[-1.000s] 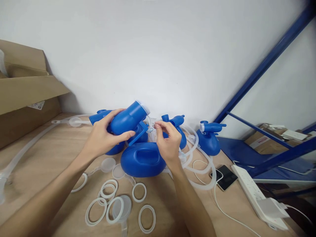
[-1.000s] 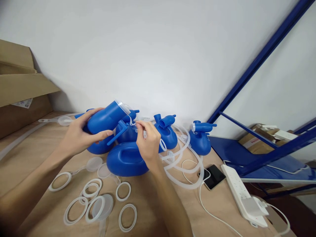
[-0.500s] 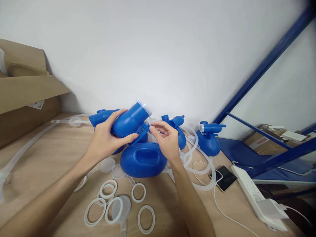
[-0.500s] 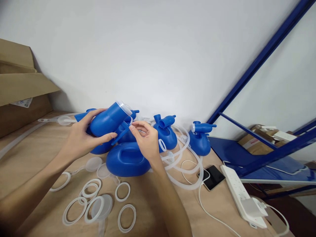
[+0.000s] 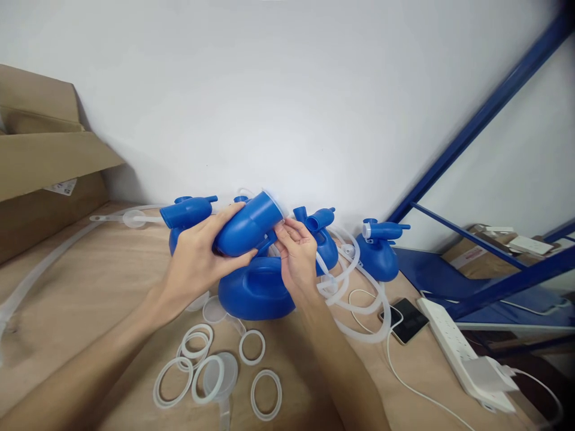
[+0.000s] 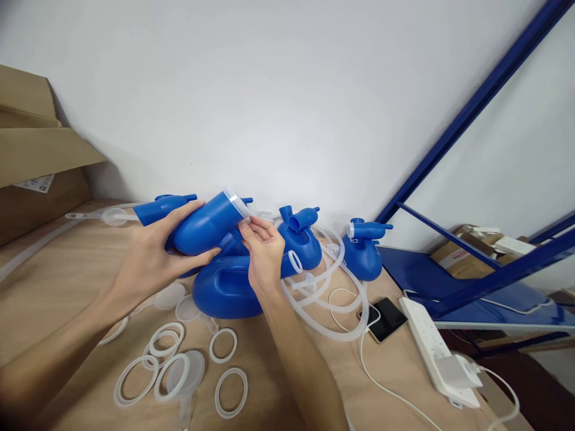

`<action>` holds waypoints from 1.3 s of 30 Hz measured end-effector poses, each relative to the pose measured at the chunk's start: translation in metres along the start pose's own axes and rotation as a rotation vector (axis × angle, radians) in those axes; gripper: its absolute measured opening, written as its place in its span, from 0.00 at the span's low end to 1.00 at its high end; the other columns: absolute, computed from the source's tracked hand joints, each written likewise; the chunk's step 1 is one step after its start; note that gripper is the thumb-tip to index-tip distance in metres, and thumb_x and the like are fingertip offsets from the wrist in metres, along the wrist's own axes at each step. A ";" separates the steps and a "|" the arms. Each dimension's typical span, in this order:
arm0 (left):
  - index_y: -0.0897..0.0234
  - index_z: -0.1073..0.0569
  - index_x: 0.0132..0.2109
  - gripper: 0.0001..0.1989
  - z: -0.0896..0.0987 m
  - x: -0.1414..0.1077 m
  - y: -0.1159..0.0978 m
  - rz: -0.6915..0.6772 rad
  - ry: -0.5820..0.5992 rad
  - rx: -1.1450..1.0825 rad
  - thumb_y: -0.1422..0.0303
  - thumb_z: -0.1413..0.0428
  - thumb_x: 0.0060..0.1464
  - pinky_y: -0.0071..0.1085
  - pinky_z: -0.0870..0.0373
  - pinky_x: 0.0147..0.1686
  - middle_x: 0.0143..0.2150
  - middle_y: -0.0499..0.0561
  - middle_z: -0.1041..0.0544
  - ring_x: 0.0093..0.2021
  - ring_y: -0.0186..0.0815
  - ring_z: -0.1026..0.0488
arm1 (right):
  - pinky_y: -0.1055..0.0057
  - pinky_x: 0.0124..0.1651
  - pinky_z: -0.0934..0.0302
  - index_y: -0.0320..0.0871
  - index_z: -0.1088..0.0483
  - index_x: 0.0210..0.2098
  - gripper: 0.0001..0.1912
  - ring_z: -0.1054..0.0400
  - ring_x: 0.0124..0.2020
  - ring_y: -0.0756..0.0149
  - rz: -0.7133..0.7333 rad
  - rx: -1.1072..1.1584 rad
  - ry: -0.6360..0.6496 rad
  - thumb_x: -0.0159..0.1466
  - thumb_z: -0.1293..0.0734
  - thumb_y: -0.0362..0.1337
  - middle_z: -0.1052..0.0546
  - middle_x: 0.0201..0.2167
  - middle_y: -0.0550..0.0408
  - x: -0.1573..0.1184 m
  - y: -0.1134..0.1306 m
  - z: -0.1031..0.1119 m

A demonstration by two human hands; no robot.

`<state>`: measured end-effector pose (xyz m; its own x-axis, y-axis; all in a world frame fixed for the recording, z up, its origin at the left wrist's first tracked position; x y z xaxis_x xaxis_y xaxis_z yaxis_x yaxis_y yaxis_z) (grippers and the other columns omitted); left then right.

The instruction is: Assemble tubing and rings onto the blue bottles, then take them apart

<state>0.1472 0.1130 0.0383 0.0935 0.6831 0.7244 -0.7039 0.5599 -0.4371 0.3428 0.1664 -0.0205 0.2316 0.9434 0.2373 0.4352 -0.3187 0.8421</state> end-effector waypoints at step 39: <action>0.47 0.28 0.66 0.32 0.018 -0.005 0.002 -0.148 -0.101 0.034 0.53 0.33 0.56 0.43 0.25 0.61 0.62 0.49 0.21 0.57 0.50 0.21 | 0.62 0.53 0.23 0.46 0.18 0.40 0.23 0.18 0.43 0.60 -0.114 -0.119 0.278 0.46 0.15 0.41 0.13 0.39 0.55 -0.007 0.004 -0.013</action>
<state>0.1327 0.1025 0.0434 0.1279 0.5431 0.8299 -0.7113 0.6334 -0.3048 0.3319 0.1600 -0.0129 -0.0663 0.9667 0.2471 0.3362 -0.2115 0.9177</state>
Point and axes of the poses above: each hand's wrist, its own x-axis towards the middle knuckle, its own z-axis out of the back of the hand, y = z × x, the point moved 8 cm from there along x, towards the middle knuckle
